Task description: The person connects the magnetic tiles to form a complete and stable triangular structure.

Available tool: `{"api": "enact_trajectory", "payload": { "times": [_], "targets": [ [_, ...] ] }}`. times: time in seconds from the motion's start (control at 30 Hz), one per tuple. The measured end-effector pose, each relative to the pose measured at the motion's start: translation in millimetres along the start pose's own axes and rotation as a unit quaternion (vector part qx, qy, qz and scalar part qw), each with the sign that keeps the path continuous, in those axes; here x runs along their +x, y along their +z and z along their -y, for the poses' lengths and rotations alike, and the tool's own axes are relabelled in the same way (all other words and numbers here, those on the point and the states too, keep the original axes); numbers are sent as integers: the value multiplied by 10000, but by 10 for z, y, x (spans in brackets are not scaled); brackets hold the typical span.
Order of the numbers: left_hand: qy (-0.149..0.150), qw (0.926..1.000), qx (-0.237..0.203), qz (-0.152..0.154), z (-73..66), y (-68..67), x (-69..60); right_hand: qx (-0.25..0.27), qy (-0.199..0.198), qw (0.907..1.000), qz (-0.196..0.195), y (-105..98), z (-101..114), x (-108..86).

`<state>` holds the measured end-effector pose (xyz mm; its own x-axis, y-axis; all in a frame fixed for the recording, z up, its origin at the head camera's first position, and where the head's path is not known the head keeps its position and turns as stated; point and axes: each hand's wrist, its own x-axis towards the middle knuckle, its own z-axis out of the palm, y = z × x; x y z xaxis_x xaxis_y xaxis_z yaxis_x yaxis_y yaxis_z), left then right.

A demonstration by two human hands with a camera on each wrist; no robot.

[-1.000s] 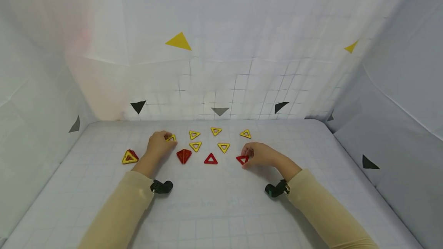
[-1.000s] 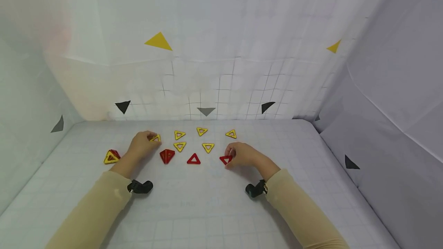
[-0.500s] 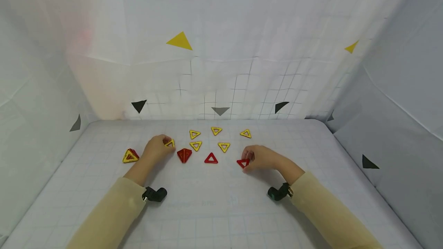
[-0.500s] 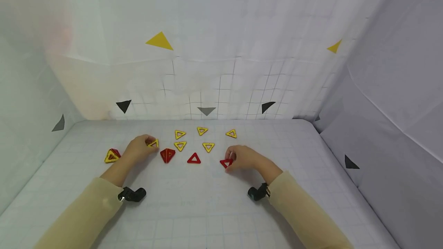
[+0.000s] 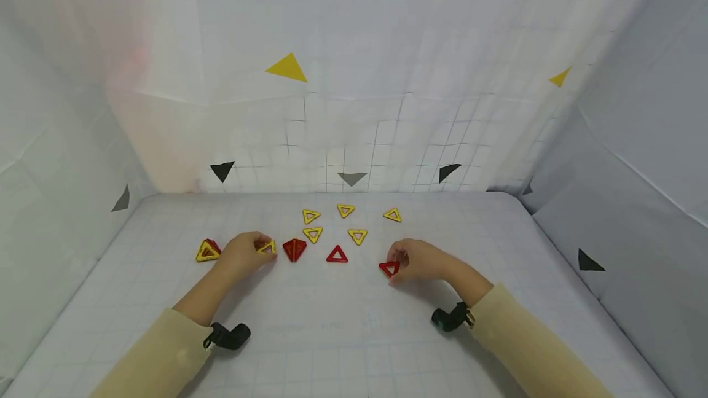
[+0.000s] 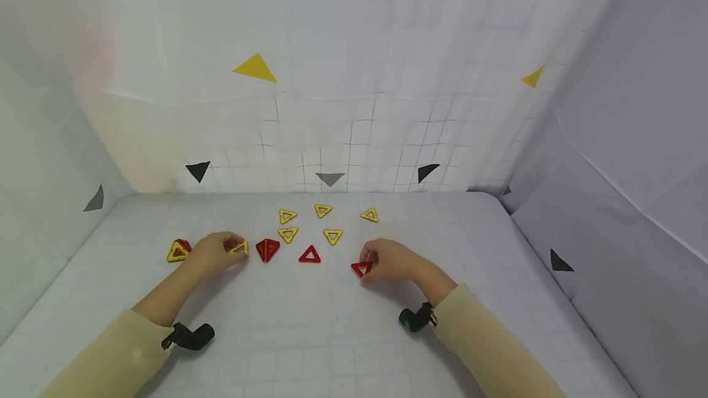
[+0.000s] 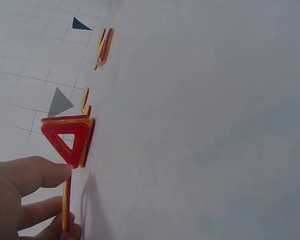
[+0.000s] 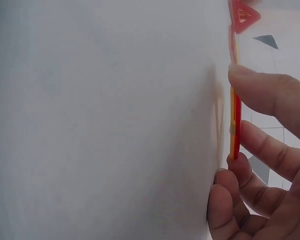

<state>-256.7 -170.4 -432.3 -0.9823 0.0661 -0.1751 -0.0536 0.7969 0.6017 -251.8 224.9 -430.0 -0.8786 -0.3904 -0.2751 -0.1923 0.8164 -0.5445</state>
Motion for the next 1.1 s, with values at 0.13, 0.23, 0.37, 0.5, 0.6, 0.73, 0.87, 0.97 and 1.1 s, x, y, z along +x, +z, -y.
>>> {"api": "enact_trajectory", "payload": {
  "times": [0.13, 0.23, 0.37, 0.5, 0.6, 0.73, 0.87, 0.97, 1.1],
  "targets": [
    [88, 9999, -84, 90, 25, 15, -112, 84, 60, 9999, 2, 5, 13, -29],
    [156, 9997, -124, 168, 30, 38, -210, 203, 34, 9998, 43, 18, 36, -59],
    [252, 9993, -79, 256, 12, 88, -339, 317, -137, 9993, 128, 47, 74, -110],
    [514, 9978, 7, 411, -46, 169, -460, 314, -306, 9988, 197, 88, 124, -173],
    [789, 9955, -15, 531, -111, 242, -537, 258, -415, 9986, 190, 121, 175, -215],
    [1057, 9923, -171, 630, -210, 334, -596, 80, -541, 9984, 149, 170, 236, -248],
    [1277, 9885, -234, 774, -284, 400, -618, -85, -597, 9981, 120, 225, 277, -257],
    [1441, 9851, -154, 926, -325, 447, -622, -183, -639, 9978, 79, 260, 298, -266],
    [1562, 9820, 5, 1058, -379, 523, -610, -298, -665, 9973, 35, 284, 339, -276]
  ]
}}
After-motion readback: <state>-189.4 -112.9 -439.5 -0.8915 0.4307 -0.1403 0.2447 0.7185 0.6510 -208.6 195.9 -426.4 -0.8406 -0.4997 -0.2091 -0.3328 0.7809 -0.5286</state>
